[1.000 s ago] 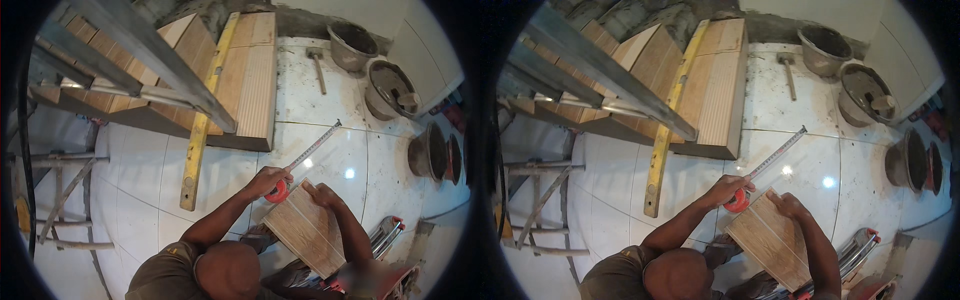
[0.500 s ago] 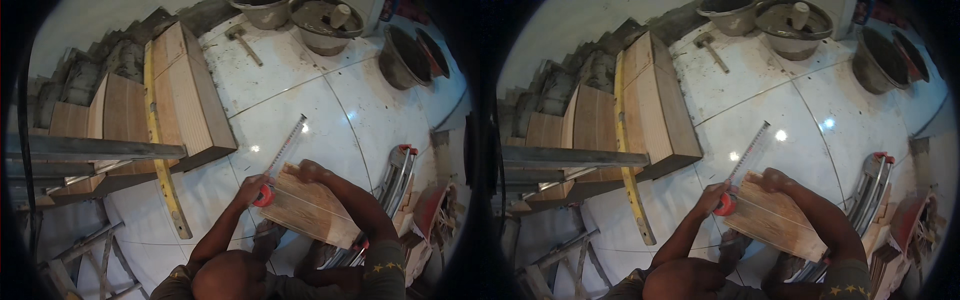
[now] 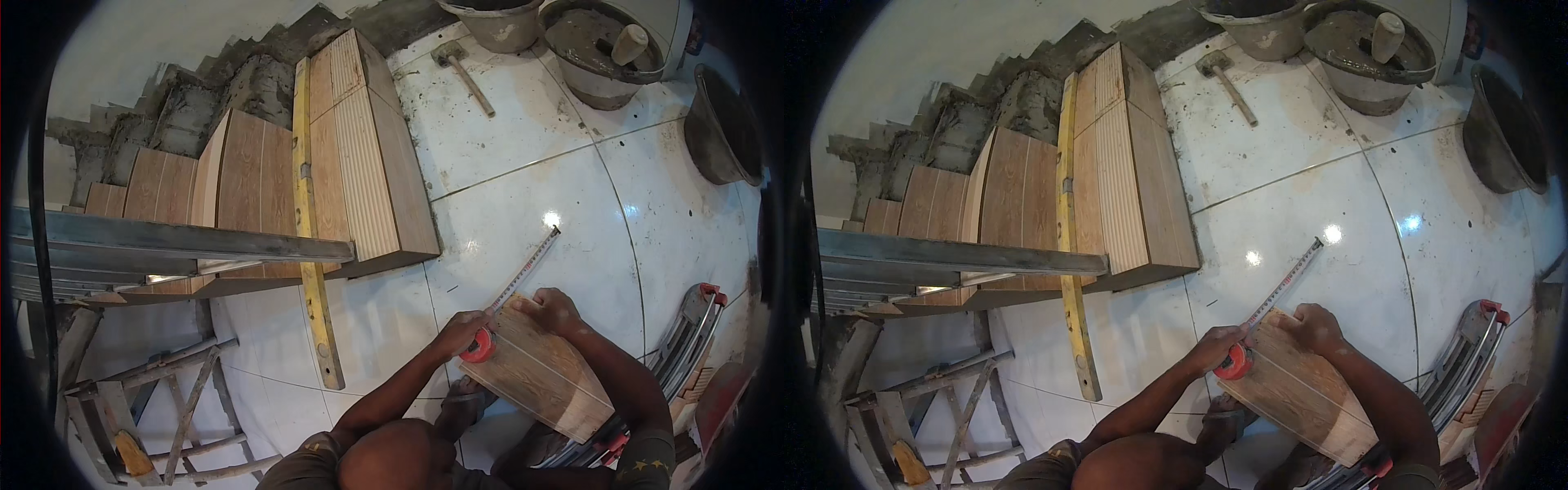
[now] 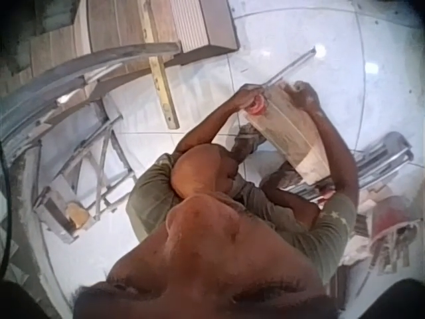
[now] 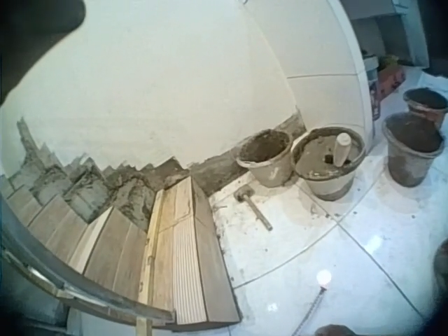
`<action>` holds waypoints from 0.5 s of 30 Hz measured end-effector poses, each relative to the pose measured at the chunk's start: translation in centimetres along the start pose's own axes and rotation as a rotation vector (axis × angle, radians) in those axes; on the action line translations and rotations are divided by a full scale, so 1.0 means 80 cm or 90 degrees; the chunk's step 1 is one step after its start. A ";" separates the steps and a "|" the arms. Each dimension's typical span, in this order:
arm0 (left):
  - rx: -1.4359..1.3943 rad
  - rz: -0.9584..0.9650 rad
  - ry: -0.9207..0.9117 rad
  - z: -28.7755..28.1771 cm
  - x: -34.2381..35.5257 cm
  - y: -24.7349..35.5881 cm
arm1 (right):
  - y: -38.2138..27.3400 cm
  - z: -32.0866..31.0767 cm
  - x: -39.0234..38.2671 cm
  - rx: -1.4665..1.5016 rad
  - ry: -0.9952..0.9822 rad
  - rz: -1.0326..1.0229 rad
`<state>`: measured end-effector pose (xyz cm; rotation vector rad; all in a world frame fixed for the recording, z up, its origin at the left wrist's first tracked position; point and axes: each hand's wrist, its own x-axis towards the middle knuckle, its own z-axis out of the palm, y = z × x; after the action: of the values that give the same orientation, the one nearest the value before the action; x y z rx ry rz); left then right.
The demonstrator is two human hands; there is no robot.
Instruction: Measuring, cutting, and applying mortar to tiles for tiling stairs.
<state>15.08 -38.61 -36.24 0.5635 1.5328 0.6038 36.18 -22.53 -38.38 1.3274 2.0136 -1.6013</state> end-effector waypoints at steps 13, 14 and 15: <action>0.175 0.043 0.171 -0.035 -0.033 -0.015 | 0.020 0.016 -0.028 0.058 0.122 -0.115; 0.175 0.020 0.170 -0.037 -0.038 -0.020 | 0.017 0.017 -0.033 0.038 0.136 -0.118; 0.171 0.004 0.164 -0.037 -0.041 -0.026 | 0.016 0.019 -0.036 0.018 0.150 -0.122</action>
<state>12.32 -42.44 -35.13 0.7163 1.8727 0.4915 38.26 -25.31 -37.83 1.4317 2.3273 -1.6236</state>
